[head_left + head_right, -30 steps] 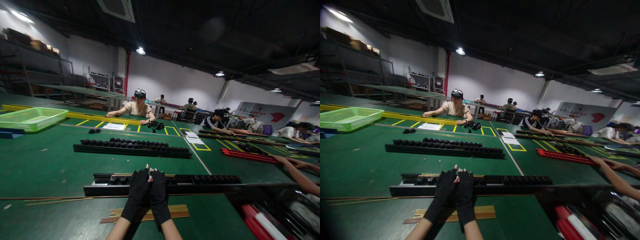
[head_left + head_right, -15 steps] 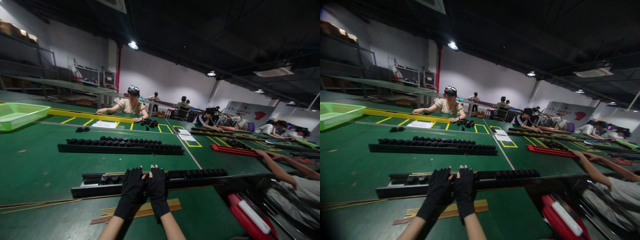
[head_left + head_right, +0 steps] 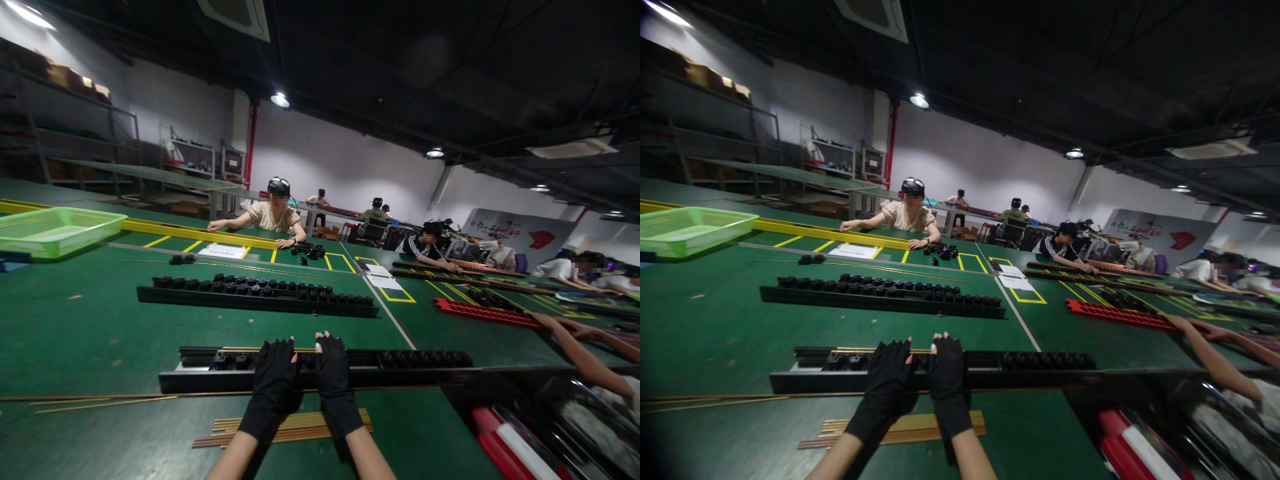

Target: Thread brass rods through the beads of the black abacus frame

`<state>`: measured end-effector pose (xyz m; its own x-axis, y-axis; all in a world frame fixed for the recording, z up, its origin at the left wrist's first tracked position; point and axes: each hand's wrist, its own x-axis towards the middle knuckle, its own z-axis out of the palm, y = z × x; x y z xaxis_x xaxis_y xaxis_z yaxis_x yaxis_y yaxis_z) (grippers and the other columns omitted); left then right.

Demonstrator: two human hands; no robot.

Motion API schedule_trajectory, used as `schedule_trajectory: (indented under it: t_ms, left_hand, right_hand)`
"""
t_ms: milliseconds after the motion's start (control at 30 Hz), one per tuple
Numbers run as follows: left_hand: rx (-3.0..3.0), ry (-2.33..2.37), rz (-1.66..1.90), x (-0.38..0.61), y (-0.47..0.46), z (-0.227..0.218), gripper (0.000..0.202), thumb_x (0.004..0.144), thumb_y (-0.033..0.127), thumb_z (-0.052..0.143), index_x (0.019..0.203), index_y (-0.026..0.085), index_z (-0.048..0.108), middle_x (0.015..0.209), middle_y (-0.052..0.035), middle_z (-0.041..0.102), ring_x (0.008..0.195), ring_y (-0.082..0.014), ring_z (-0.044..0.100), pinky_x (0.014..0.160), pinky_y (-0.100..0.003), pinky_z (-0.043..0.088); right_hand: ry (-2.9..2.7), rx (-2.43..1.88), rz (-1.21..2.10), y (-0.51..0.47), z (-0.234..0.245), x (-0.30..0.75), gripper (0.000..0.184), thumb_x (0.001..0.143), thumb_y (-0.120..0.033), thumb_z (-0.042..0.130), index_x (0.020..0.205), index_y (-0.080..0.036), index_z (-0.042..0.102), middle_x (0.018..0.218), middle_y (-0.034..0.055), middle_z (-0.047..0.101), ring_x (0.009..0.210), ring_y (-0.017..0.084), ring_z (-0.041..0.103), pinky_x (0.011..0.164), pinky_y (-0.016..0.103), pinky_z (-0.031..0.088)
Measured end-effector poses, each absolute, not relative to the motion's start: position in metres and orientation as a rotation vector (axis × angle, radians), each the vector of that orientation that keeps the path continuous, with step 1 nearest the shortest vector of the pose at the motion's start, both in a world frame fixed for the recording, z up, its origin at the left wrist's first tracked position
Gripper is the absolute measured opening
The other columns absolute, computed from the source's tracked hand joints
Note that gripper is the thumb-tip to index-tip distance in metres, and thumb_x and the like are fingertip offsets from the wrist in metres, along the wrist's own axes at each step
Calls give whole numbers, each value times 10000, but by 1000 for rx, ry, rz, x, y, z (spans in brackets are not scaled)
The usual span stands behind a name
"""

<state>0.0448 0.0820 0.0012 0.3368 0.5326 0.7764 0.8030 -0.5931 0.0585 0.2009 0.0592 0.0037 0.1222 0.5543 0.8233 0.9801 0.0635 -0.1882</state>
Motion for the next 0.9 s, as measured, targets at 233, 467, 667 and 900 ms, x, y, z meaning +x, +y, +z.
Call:
schedule_trajectory:
  t_ms: [233,467,667,900]
  left_hand:
    - [-2265,-1182,-1102,44,83,-2,365,857,126,476,1187,127,633,1115,-154,695,1080,-298,611,1035,-530,382]
    - [-2294,-1212,-1112,45,82,-3,384,858,128,470,1212,133,619,1169,-147,681,1107,-293,599,1057,-522,363]
    - [-2335,-1284,-1121,47,79,1,385,879,148,456,1225,128,623,1178,-150,680,1129,-296,590,1072,-510,346]
    - [-2327,-1278,-1161,48,77,3,412,867,136,468,1256,130,606,1180,-156,677,1132,-297,588,1082,-513,327]
  right_hand:
    - [-1503,-1551,-834,62,-14,208,409,999,-255,327,1110,-119,696,1089,134,737,1007,256,684,954,472,457]
    - [-1478,-1605,-807,60,-13,203,367,987,-206,356,1194,-117,644,1125,134,719,1071,244,645,1002,474,426]
    - [-1567,-1647,-777,55,1,222,377,989,-215,351,1038,-146,719,1038,113,742,991,221,663,1035,440,401]
    - [-1518,-1694,-818,42,-6,234,402,985,-225,339,1189,-99,662,1194,161,688,1149,251,606,1023,440,427]
